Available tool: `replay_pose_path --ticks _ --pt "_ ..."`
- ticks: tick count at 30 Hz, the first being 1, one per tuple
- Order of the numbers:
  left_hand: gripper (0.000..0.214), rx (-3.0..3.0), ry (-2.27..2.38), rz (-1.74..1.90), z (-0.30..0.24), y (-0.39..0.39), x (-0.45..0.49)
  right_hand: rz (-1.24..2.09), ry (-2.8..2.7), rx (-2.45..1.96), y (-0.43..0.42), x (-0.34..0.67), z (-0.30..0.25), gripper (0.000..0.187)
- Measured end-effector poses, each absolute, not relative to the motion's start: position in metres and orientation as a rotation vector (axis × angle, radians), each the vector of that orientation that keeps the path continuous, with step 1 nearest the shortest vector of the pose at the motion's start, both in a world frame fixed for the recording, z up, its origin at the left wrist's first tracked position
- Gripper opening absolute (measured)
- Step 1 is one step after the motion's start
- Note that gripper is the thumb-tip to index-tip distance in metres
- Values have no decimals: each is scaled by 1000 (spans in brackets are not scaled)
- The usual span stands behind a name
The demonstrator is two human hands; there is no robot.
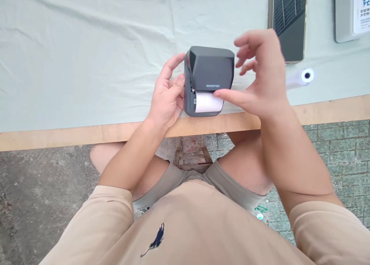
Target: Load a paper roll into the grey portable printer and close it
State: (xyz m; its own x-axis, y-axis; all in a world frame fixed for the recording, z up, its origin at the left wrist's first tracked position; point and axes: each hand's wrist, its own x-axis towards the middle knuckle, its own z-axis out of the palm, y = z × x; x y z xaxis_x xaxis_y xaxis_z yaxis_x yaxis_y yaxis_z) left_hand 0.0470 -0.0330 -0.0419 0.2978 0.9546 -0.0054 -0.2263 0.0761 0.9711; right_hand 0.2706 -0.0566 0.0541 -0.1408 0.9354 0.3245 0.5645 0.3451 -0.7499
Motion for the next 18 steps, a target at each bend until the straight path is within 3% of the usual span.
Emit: replay_pose_path --ticks 2,4,10,14,18 --pt "81 1115 843 1065 -41 -32 48 396 -1641 -1311 -60 264 59 47" --pt "80 1101 850 1059 -36 -34 50 429 -1545 -1307 -62 259 62 43" --pt "77 1109 841 1011 -23 -44 51 537 -1973 -1462 -57 260 68 11" --pt "90 1244 672 1003 -37 -41 48 527 -2261 -1712 -51 259 79 25" --pt "79 1337 603 1018 -47 -39 46 481 -2542 -1951 -42 249 98 37"
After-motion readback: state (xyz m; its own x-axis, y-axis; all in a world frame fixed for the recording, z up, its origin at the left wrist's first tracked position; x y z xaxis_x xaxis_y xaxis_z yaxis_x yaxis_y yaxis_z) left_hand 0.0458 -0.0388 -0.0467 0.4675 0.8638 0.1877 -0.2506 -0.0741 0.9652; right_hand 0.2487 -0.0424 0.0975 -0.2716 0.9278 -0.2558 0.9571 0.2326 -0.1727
